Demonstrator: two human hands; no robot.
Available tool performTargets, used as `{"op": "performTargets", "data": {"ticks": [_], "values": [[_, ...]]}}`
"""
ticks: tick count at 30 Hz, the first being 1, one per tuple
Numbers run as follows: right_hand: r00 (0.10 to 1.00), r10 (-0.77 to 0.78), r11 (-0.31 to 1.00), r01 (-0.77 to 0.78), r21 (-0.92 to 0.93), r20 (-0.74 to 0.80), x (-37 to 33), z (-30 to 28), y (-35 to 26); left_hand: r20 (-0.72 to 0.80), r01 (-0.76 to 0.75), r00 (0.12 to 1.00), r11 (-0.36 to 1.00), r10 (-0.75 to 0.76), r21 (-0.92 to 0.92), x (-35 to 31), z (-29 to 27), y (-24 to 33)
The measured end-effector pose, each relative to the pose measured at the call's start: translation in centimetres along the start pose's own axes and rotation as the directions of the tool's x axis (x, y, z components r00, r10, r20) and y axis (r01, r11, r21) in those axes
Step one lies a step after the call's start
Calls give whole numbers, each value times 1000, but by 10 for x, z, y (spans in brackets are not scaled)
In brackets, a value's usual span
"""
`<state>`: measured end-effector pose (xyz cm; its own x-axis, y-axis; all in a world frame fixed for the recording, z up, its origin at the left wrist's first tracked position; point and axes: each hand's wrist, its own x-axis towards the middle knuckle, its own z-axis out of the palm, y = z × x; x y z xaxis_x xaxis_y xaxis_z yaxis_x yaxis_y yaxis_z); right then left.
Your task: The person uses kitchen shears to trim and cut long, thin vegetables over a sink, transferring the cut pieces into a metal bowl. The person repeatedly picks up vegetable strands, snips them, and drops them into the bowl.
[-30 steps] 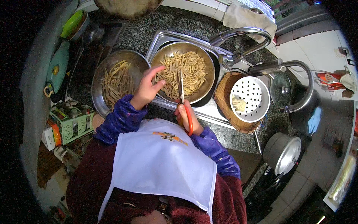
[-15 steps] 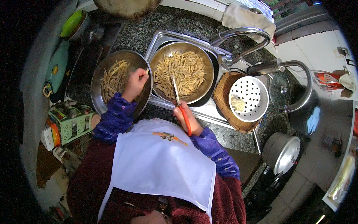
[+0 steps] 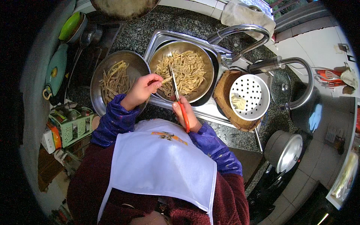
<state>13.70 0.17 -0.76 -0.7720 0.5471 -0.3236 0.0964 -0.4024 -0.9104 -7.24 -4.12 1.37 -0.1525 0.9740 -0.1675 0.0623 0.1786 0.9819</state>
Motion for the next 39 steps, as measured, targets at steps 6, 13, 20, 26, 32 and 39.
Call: {"op": "performTargets", "data": {"ticks": [6,13,20,26,32,39], "values": [[991,22,995,-8,99,-135,1,0,4,-20,174,980,893,-200,-416,4,0,-5],[999,7,997,-10,-79,-35,-1,-4,9,-107,155,946,718,-305,-679,13,6,-6],[996,-44,991,34,-126,-79,2,-6,18,-99,201,948,810,-303,-551,14,20,0],[975,81,993,-62,96,-208,-1,-5,10,-52,238,912,631,-406,-739,22,25,-6],[984,110,993,-104,52,-138,-9,-11,14,-61,136,966,694,-251,-707,25,16,-9],[993,94,994,-90,-65,67,-15,-14,12,-371,-186,923,724,-104,-664,32,19,2]]}}
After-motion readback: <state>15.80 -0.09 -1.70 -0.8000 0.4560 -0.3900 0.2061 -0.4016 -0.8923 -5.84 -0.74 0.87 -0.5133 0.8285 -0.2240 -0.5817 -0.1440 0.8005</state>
